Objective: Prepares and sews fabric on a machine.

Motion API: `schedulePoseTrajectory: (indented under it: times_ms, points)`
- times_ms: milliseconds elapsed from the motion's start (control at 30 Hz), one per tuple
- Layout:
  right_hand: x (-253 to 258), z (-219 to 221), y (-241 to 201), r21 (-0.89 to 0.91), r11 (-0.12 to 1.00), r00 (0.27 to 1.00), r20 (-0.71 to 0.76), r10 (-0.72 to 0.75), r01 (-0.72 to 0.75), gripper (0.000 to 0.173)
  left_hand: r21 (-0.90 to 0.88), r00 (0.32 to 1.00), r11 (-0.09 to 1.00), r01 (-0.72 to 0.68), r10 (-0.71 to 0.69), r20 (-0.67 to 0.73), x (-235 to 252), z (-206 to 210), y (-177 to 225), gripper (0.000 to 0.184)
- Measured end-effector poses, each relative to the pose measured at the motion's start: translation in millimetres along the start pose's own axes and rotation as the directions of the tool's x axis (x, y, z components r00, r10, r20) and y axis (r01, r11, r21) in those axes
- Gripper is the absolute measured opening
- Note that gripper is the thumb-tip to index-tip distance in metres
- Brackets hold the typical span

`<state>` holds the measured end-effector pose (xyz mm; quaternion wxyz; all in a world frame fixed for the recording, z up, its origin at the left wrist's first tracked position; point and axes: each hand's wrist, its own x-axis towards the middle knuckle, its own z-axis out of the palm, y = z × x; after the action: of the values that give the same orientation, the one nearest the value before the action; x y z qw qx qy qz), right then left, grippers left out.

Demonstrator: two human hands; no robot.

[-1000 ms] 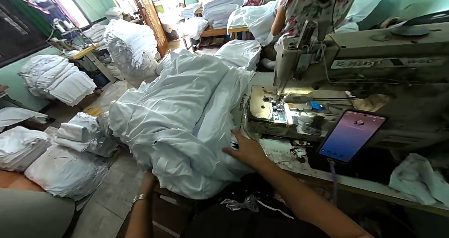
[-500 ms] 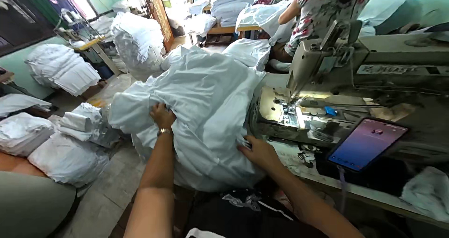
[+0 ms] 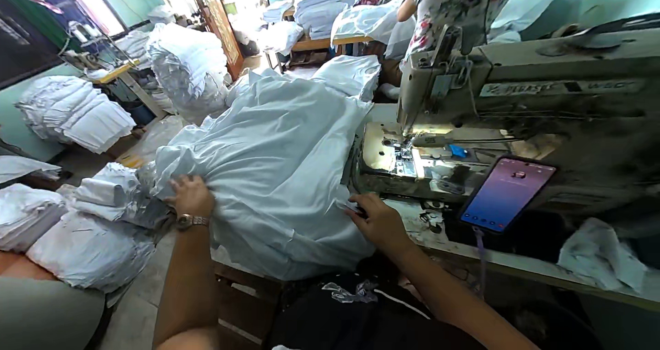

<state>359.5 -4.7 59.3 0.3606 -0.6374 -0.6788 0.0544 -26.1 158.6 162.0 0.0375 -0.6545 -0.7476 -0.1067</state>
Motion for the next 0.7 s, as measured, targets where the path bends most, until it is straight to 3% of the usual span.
schedulePoseTrajectory:
  times_ms: [67,100,133,200,233,267,300,400,467,500,567,633,700]
  points:
    - [5.0,-0.7,-3.0,0.007,0.999,0.988,0.146,0.043,-0.044,0.031,-0.080,0.961,0.958,-0.277,0.277,-0.004,-35.7,-10.9,34.4,0.045]
    - [6.3,-1.5,-4.0,0.036,0.998,0.984,0.173,0.042,-0.049,0.029,-0.167,0.886,0.883,-0.439,0.456,0.087,-55.5,-9.7,48.3,0.041]
    - [7.2,-3.8,-4.6,0.083,0.996,0.985,0.172,0.026,-0.041,0.027,-0.292,0.741,0.778,-0.556,0.624,0.249,-75.4,-4.4,58.0,0.038]
    - [6.4,-11.5,-4.5,0.158,0.987,0.986,0.167,-0.007,-0.020,0.026,-0.548,0.286,0.586,-0.596,0.793,0.537,-111.7,5.9,69.1,0.034]
    - [6.0,-15.4,-3.1,0.188,0.982,0.985,0.175,-0.013,-0.020,0.028,-0.641,0.096,0.529,-0.556,0.807,0.583,-121.6,10.8,71.8,0.034]
    - [6.4,-17.5,-1.8,0.206,0.978,0.981,0.195,-0.003,-0.038,0.030,-0.688,0.004,0.503,-0.523,0.809,0.588,-123.9,12.5,73.9,0.033]
    - [6.4,-16.4,-0.8,0.203,0.977,0.974,0.225,0.016,-0.063,0.033,-0.693,0.019,0.495,-0.524,0.820,0.572,-121.7,9.5,76.1,0.032]
    - [3.1,-1.9,-1.8,0.124,0.988,0.948,0.317,0.043,-0.086,0.036,-0.633,0.282,0.462,-0.621,0.885,0.370,-104.5,-1.5,98.0,0.028]
    - [2.8,-2.1,-8.0,0.135,0.990,0.955,0.297,-0.005,-0.037,0.031,-0.596,0.378,0.387,-0.703,0.914,0.147,-90.7,2.4,124.7,0.026]
    - [3.3,-8.5,-11.7,0.188,0.982,0.951,0.308,-0.027,-0.033,0.030,-0.575,0.381,0.349,-0.740,0.922,0.069,-86.3,4.9,139.6,0.031]
    - [2.8,-27.1,-19.0,0.410,0.909,0.939,0.336,-0.079,-0.070,0.026,-0.493,0.311,0.270,-0.827,0.950,-0.001,-80.4,12.9,167.9,0.040]
    - [-0.1,-46.4,-28.9,0.617,0.782,0.933,0.327,-0.152,-0.089,0.021,-0.366,0.274,0.270,-0.890,0.961,0.043,-69.0,20.4,190.7,0.032]
    - [-4.9,-61.4,-37.8,0.722,0.689,0.942,0.271,-0.199,-0.062,0.017,-0.257,0.367,0.375,-0.891,0.927,0.079,-43.8,22.1,212.8,0.024]
